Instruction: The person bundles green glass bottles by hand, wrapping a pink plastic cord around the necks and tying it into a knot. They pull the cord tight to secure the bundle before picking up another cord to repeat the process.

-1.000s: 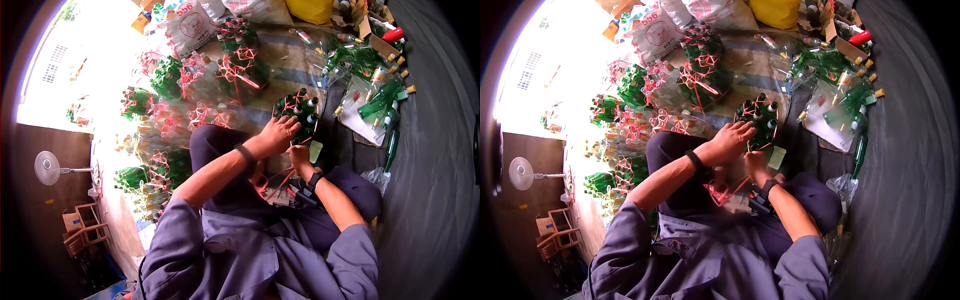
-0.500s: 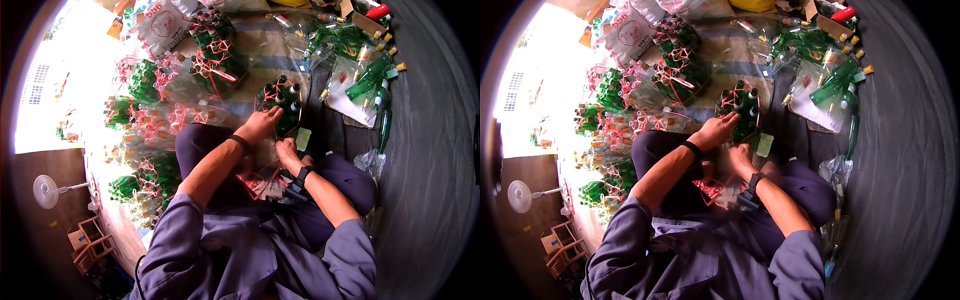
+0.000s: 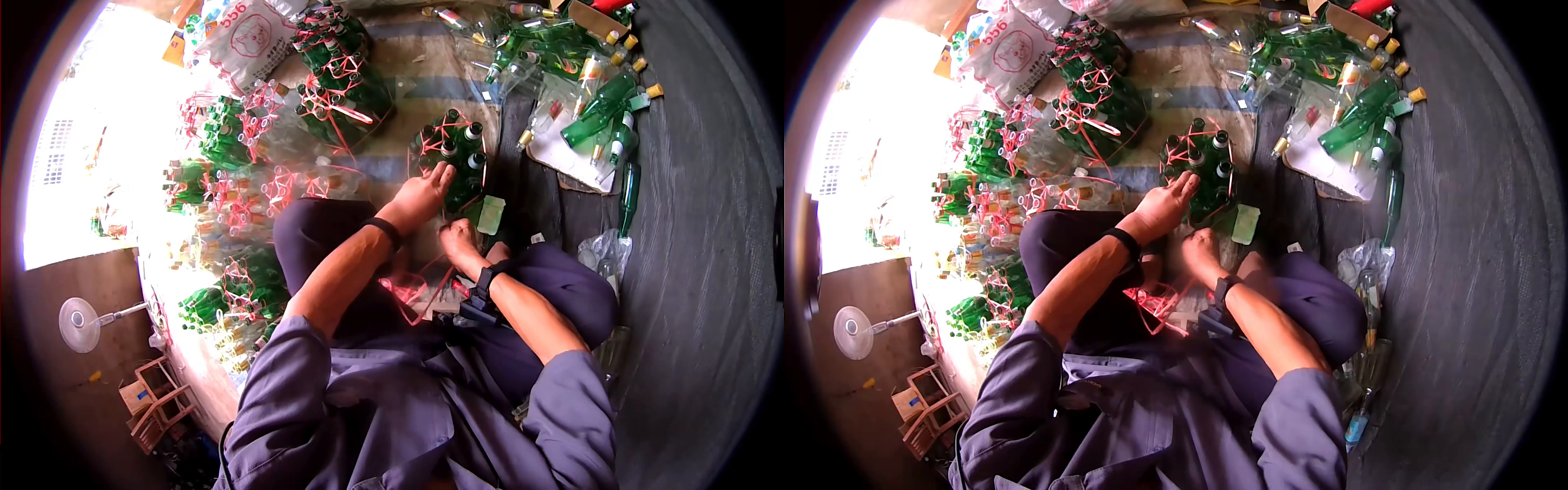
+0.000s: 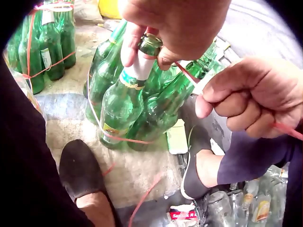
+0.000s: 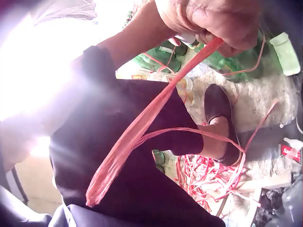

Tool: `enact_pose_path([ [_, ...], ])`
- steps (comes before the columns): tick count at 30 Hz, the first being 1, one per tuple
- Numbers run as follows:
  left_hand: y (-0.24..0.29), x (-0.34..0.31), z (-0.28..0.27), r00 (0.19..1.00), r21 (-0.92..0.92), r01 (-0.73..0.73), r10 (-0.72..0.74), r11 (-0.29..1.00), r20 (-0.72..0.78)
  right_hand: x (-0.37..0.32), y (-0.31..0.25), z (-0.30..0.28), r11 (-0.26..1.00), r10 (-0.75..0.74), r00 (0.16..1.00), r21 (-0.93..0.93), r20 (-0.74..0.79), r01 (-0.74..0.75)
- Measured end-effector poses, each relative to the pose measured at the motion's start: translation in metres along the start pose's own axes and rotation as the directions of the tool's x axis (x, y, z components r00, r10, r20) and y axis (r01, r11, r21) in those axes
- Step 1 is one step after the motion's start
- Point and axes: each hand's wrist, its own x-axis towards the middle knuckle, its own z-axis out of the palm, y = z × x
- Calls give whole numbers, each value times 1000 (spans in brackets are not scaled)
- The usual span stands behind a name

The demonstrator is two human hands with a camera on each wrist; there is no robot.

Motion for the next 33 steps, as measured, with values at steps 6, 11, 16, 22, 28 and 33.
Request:
enact_pose_path([
  [6, 2, 3, -2, 999, -39, 39, -38, 998, 39, -4, 2, 0, 994, -105, 994, -4, 33, 106],
  [11, 2, 2, 0, 999, -26, 36, -36, 999, -4, -8, -4, -9, 984, -86, 991, -149, 99, 100],
  [16, 1, 0, -1, 999, -60, 41, -41, 997, 5, -9, -52, -49, 955, -201, 978, -210, 57, 209],
  [22, -1, 0, 5, 998, -53, 24, -27, 998, -65, 19, -58, -79, 871, -372, 928, -349, -7, 347],
  [28, 2, -1, 2, 998, -29, 40, -42, 999, -55, 29, -50, -74, 867, -169, 981, -488, -91, 104],
  [33, 3, -1, 6, 995, -16, 48, -49, 999, -84, 32, -36, -74, 887, -3, 993, -460, -117, -51],
])
